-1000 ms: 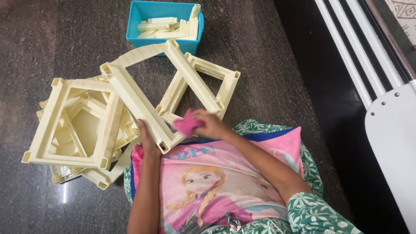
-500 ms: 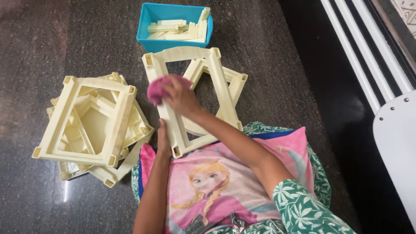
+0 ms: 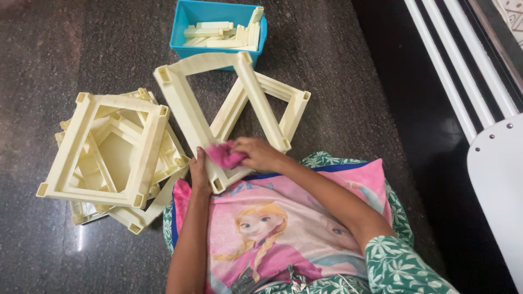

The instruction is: The person sits on the floor and wipes several cream-colored plastic frames with a pink cloth. They handle the frames one at a time, turning them over to wipe different sides, then place them into a blue bin.

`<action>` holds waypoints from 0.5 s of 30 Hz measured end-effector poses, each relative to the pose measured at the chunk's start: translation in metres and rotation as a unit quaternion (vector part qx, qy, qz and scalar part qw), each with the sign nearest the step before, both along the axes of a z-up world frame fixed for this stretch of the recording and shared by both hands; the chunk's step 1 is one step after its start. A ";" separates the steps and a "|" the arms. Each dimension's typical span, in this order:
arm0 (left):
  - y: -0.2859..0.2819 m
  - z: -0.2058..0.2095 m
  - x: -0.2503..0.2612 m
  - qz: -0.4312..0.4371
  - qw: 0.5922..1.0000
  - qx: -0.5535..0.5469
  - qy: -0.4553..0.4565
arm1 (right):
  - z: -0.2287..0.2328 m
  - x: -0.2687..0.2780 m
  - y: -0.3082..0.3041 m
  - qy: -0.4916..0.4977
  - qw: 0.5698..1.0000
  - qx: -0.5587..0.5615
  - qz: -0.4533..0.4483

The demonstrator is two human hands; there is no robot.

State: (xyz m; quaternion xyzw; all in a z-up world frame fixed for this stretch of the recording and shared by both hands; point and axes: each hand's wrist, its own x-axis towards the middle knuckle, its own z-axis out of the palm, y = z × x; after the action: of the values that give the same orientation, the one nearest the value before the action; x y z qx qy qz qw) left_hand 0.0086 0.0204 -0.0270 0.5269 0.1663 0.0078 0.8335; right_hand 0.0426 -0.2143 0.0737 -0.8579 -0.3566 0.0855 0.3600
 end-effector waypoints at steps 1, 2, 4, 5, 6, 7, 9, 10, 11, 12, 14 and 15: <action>0.000 0.002 0.000 0.016 1.000 0.002 -0.001 | -0.003 -0.002 -0.013 -0.017 1.000 0.020 -0.013; 0.000 0.004 0.000 0.032 0.999 0.003 -0.004 | -0.006 -0.003 -0.028 -0.034 0.998 0.039 -0.025; 0.000 0.010 0.001 0.066 0.998 -0.002 0.006 | -0.012 0.000 -0.059 0.017 0.988 0.111 -0.109; -0.001 0.014 0.001 0.083 0.996 -0.004 0.011 | -0.016 0.003 -0.075 0.024 0.980 0.113 -0.160; -0.001 0.017 0.001 0.090 0.996 -0.013 0.008 | -0.021 0.006 -0.090 0.033 0.971 0.115 -0.209; -0.001 0.020 0.001 0.097 0.995 -0.022 0.005 | -0.027 0.010 -0.105 0.017 0.967 0.105 -0.230; -0.002 0.024 0.000 0.107 0.994 -0.033 0.009 | -0.040 0.018 -0.125 -0.012 0.959 0.086 -0.271; -0.002 0.026 0.000 0.108 0.993 -0.034 0.015 | -0.048 0.021 -0.130 -0.007 0.956 0.089 -0.280; -0.003 0.028 0.000 0.109 0.993 -0.034 0.021 | -0.056 0.023 -0.134 -0.001 0.953 0.092 -0.289; -0.003 0.029 0.000 0.106 0.994 -0.030 0.023 | -0.063 0.025 -0.137 0.005 0.950 0.095 -0.299; -0.002 0.028 0.000 0.101 0.994 -0.023 0.026 | -0.075 0.027 -0.137 -0.015 0.955 0.073 -0.289; -0.001 0.027 0.000 0.090 0.995 -0.019 0.024 | -0.080 0.028 -0.135 -0.025 0.957 0.063 -0.283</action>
State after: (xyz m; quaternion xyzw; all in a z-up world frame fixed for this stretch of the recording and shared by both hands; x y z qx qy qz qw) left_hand 0.0087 0.0194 0.0003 0.4941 0.2334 0.0665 0.8348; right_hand 0.0702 -0.3491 -0.0058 -0.9013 -0.1126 -0.0638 0.4135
